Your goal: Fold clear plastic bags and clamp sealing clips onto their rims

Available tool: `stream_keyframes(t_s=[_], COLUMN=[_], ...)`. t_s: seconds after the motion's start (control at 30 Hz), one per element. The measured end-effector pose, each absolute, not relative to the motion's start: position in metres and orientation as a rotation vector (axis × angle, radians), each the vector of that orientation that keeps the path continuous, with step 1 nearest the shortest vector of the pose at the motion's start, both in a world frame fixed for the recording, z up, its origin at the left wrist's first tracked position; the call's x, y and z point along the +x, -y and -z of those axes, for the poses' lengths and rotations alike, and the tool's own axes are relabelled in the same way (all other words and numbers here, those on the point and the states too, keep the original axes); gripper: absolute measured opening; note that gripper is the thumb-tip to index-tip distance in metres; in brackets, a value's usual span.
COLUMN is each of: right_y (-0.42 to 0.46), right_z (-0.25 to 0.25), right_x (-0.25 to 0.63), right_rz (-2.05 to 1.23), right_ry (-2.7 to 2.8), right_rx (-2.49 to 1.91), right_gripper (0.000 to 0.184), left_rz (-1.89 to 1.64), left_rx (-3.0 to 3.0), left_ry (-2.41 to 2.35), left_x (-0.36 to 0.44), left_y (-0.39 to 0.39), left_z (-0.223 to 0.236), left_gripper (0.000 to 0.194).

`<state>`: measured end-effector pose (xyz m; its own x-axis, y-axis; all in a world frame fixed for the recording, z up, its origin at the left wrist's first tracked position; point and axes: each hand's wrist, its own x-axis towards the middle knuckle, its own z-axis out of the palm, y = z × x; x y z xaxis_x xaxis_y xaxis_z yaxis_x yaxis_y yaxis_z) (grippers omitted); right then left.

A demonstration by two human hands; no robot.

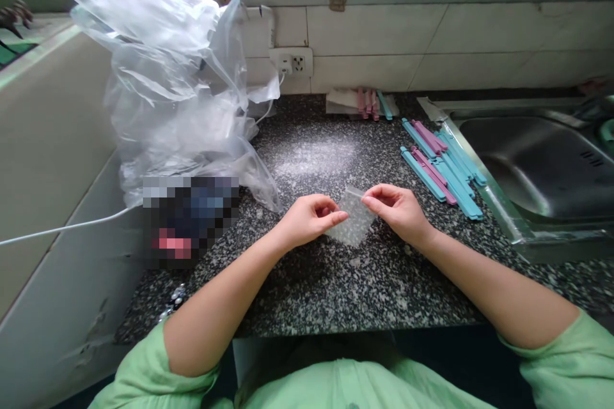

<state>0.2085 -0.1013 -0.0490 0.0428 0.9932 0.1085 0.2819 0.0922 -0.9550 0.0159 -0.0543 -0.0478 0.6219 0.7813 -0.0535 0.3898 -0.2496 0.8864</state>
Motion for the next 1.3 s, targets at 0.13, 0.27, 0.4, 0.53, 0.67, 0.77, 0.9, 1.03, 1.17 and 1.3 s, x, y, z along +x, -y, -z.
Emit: stream_keyframes(t_s=[0.13, 0.27, 0.4, 0.53, 0.67, 0.77, 0.9, 1.03, 1.17, 1.3], right_y=[0.1030, 0.1051, 0.1057, 0.1048, 0.1049, 0.1060, 0.1071, 0.1069, 0.1062, 0.1064], right_z=[0.0510, 0.0532, 0.0535, 0.0528, 0.0518, 0.0511, 0.0503, 0.0506, 0.0511, 0.0503], right_x=[0.2048, 0.2021, 0.2014, 0.2026, 0.2034, 0.2027, 0.2012, 0.2008, 0.2018, 0.2026], right_rz=[-0.979, -0.993, -0.995, -0.958, -0.925, -0.904, -0.864, -0.849, -0.835, -0.806], right_ry=[1.538, 1.622, 1.642, 1.603, 1.607, 1.634, 1.688, 1.695, 1.680, 1.680], right_rx=[-1.370, -1.368, -1.378, -1.371, -1.372, -1.372, -1.378, -1.377, -1.397, -1.403], right_gripper=[0.019, 0.018, 0.018, 0.018, 0.018, 0.017, 0.017, 0.017, 0.016, 0.016], left_rz=[-0.659, -0.714, -0.709, -0.759, -0.741, -0.668, -0.629, -0.667, -0.731, -0.764], left_rx=[1.727, 1.687, 1.742, 1.738, 1.679, 1.668, 1.678, 1.674, 1.680, 1.683], left_ry=[-0.894, -0.874, -0.867, -0.865, -0.848, -0.829, -0.837, -0.838, -0.841, -0.850], left_x=[0.0177, 0.0173, 0.0165, 0.0154, 0.0150, 0.0158, 0.0174, 0.0172, 0.0158, 0.0155], left_y=[0.0535, 0.0527, 0.0525, 0.0516, 0.0502, 0.0504, 0.0523, 0.0526, 0.0506, 0.0495], left_z=[0.0488, 0.0499, 0.0493, 0.0480, 0.0480, 0.0484, 0.0494, 0.0495, 0.0490, 0.0485], left_gripper=[0.021, 0.017, 0.014, 0.014, 0.016, 0.018, 0.018, 0.016, 0.015, 0.015])
